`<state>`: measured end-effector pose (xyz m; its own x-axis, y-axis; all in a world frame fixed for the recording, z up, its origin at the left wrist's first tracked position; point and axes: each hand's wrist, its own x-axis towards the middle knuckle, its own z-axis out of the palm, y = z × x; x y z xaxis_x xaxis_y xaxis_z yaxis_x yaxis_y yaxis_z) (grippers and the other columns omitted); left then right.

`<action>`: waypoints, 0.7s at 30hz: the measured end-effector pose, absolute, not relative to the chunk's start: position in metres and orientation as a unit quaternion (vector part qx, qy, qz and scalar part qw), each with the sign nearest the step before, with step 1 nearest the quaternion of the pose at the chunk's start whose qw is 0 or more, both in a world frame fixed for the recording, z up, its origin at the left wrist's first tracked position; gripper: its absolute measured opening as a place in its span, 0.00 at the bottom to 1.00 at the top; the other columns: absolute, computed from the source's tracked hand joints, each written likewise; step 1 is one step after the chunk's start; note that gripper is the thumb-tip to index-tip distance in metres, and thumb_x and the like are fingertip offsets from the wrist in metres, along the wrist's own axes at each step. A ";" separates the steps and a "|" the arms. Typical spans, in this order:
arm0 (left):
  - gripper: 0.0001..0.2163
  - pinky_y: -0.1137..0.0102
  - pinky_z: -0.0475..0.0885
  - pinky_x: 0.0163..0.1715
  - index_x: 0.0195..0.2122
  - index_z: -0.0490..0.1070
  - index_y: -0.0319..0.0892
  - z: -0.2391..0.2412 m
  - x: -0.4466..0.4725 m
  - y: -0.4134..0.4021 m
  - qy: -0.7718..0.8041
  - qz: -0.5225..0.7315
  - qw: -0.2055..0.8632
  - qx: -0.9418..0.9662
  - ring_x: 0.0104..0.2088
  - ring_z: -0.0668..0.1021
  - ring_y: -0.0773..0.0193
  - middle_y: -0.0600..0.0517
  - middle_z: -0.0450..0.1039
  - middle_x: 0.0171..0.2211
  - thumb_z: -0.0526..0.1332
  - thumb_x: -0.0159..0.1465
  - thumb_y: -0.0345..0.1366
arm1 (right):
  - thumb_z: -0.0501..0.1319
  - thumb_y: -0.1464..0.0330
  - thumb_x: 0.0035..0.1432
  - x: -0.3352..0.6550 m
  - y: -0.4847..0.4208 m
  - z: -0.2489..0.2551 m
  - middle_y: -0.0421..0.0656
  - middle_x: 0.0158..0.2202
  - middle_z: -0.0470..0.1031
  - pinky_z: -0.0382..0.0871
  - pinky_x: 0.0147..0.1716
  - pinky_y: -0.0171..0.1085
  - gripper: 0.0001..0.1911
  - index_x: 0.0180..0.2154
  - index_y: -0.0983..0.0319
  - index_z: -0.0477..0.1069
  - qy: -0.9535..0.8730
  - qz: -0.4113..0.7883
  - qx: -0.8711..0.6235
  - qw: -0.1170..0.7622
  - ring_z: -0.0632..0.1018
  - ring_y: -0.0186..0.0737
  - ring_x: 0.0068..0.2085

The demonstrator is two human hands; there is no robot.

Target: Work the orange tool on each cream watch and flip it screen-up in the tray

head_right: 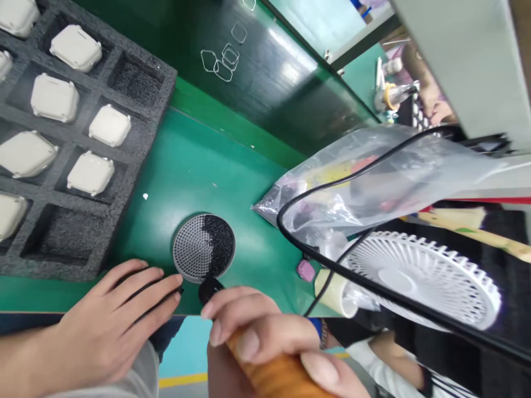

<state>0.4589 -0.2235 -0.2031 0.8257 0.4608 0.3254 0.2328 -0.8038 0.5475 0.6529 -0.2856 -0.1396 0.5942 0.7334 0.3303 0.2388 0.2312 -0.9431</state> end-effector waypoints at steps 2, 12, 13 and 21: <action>0.18 0.46 0.62 0.66 0.60 0.77 0.35 -0.205 0.458 -0.224 0.176 0.224 0.254 0.924 0.58 0.74 0.46 0.42 0.75 0.64 0.55 0.75 0.33 | 0.50 0.57 0.73 0.656 -0.280 -0.143 0.36 0.32 0.66 0.75 0.25 0.44 0.17 0.58 0.45 0.67 -0.419 0.216 -0.582 0.662 0.71 0.38 0.26; 0.13 0.47 0.62 0.64 0.55 0.79 0.36 -0.203 0.464 -0.224 0.217 0.227 0.268 0.911 0.58 0.75 0.44 0.41 0.78 0.59 0.59 0.76 0.37 | 0.38 0.60 0.76 0.652 -0.262 -0.151 0.36 0.30 0.59 0.73 0.24 0.41 0.24 0.56 0.45 0.70 -0.449 0.206 -0.567 0.659 0.71 0.36 0.26; 0.14 0.47 0.62 0.63 0.55 0.79 0.35 -0.203 0.464 -0.224 0.213 0.230 0.272 0.910 0.58 0.75 0.44 0.40 0.78 0.59 0.57 0.76 0.34 | 0.39 0.59 0.76 0.652 -0.261 -0.151 0.36 0.30 0.60 0.73 0.23 0.41 0.23 0.57 0.45 0.70 -0.444 0.206 -0.569 0.661 0.71 0.36 0.26; 0.14 0.49 0.62 0.64 0.55 0.80 0.37 -0.205 0.464 -0.224 0.229 0.239 0.271 0.904 0.57 0.76 0.46 0.41 0.79 0.55 0.56 0.75 0.29 | 0.51 0.61 0.74 0.642 -0.252 -0.149 0.33 0.32 0.69 0.73 0.20 0.40 0.13 0.54 0.53 0.67 -0.379 0.174 -0.562 0.715 0.73 0.33 0.25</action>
<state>0.4639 -0.2243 -0.2048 0.7803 0.5438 0.3087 0.2846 -0.7484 0.5991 0.6424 -0.2516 -0.1494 0.6523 0.6743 0.3461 0.1767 0.3088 -0.9346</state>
